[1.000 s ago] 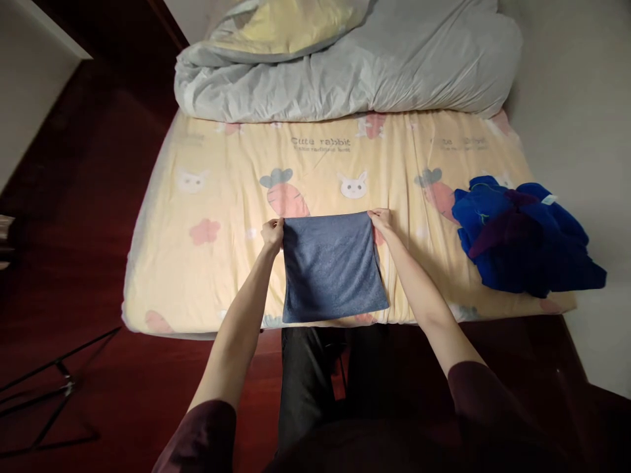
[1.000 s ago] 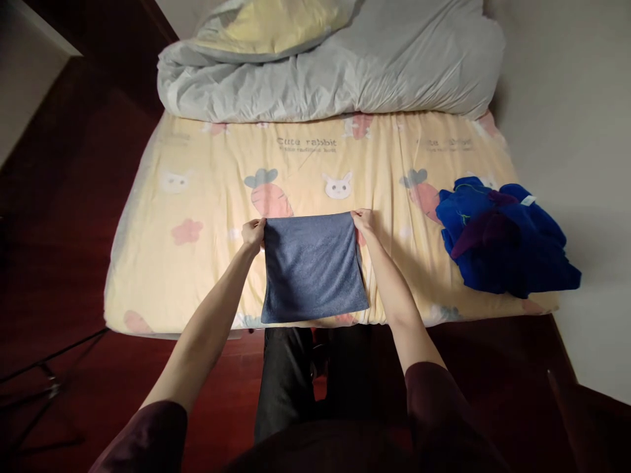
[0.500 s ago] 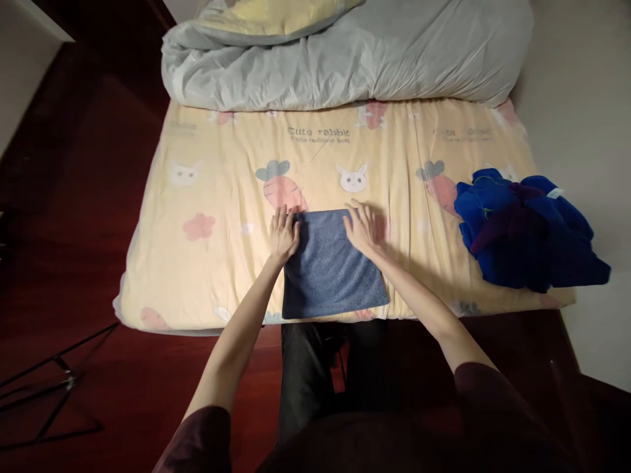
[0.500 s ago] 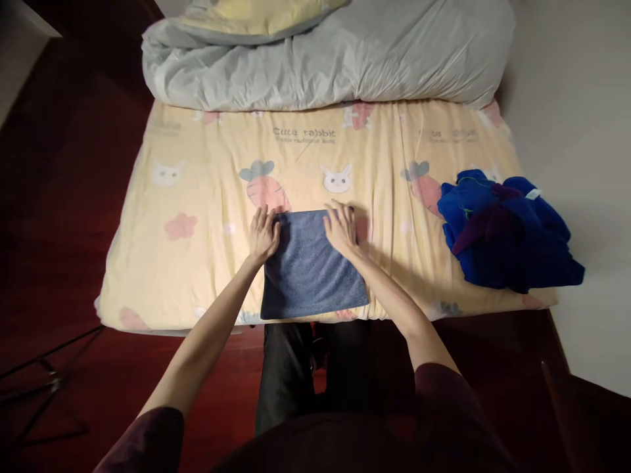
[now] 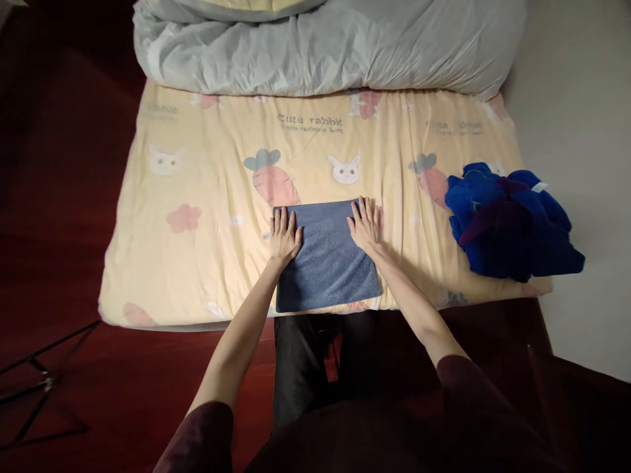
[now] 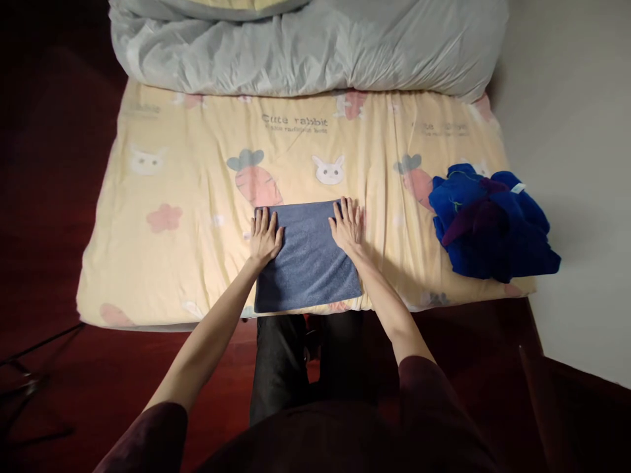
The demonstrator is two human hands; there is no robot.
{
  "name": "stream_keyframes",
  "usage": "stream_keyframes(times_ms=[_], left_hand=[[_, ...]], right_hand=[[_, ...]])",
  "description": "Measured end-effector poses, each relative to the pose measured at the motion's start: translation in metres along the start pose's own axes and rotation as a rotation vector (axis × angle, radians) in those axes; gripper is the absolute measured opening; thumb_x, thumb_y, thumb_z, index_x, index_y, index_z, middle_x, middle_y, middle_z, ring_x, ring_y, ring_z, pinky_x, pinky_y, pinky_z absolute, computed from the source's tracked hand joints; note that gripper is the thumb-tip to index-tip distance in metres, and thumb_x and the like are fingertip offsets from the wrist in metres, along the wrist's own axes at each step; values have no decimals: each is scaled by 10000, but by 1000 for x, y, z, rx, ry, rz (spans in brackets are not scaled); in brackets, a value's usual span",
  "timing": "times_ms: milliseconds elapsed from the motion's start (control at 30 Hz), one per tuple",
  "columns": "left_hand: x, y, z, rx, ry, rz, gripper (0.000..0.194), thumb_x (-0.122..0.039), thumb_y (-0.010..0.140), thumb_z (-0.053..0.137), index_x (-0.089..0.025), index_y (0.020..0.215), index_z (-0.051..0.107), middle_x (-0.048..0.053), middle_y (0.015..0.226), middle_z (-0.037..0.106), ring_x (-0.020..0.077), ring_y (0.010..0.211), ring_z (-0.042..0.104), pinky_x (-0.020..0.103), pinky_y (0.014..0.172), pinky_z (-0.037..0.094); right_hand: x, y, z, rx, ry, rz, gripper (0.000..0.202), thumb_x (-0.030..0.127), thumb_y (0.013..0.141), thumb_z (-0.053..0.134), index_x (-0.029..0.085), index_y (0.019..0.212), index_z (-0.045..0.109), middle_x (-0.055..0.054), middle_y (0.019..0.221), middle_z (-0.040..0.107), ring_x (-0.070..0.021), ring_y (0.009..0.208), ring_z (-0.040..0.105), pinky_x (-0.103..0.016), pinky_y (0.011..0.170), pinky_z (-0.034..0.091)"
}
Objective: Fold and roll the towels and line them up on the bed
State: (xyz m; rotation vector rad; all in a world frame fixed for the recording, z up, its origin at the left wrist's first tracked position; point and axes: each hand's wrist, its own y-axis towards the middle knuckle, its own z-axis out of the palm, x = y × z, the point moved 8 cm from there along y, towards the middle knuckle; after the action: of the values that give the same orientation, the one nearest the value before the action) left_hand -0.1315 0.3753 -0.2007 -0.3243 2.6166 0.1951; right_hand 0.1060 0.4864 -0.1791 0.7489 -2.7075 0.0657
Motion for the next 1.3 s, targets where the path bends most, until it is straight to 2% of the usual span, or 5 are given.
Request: stream_keyframes(times_ms=[133,400,633,833,1300], left_hand=[[-6,-16,6,-2,-8,25,689,-457,1070,390,-91,1652,423,163,1789,212,326,1690,105,575,1380,50],[-9,2,-3,61,-10,25,712,-463,1056,401,-56,1640,421,189,1780,228,337,1688,103,583,1377,70],[-64,-141,9,159,-28,147,640,-413,1084,390,-149,1666,421,126,1786,226,308,1686,123,565,1382,110],[-36,-205,-6,162,-49,32,624,-420,1070,436,-203,1655,451,99,1782,251,300,1680,157,552,1384,131],[22,27,-6,25,-54,-37,723,-520,1065,406,-83,1640,427,173,1771,275,307,1683,158,553,1381,105]], right_hand=[[46,-46,15,90,42,-202,643,428,1115,388,203,1714,332,-55,1814,147,-291,1699,63,-593,1383,65],[23,-44,18,99,35,-54,619,414,1121,379,152,1682,392,-104,1789,236,-273,1683,177,-558,1382,109],[75,-138,17,158,70,-277,599,420,1118,420,237,1688,394,-56,1802,195,-253,1693,125,-552,1388,114],[12,-183,4,140,40,-104,619,425,1112,421,213,1693,382,-95,1783,256,-278,1674,217,-591,1374,160],[-15,18,16,64,56,11,648,424,1107,379,113,1676,386,-145,1784,252,-280,1679,188,-580,1370,131]])
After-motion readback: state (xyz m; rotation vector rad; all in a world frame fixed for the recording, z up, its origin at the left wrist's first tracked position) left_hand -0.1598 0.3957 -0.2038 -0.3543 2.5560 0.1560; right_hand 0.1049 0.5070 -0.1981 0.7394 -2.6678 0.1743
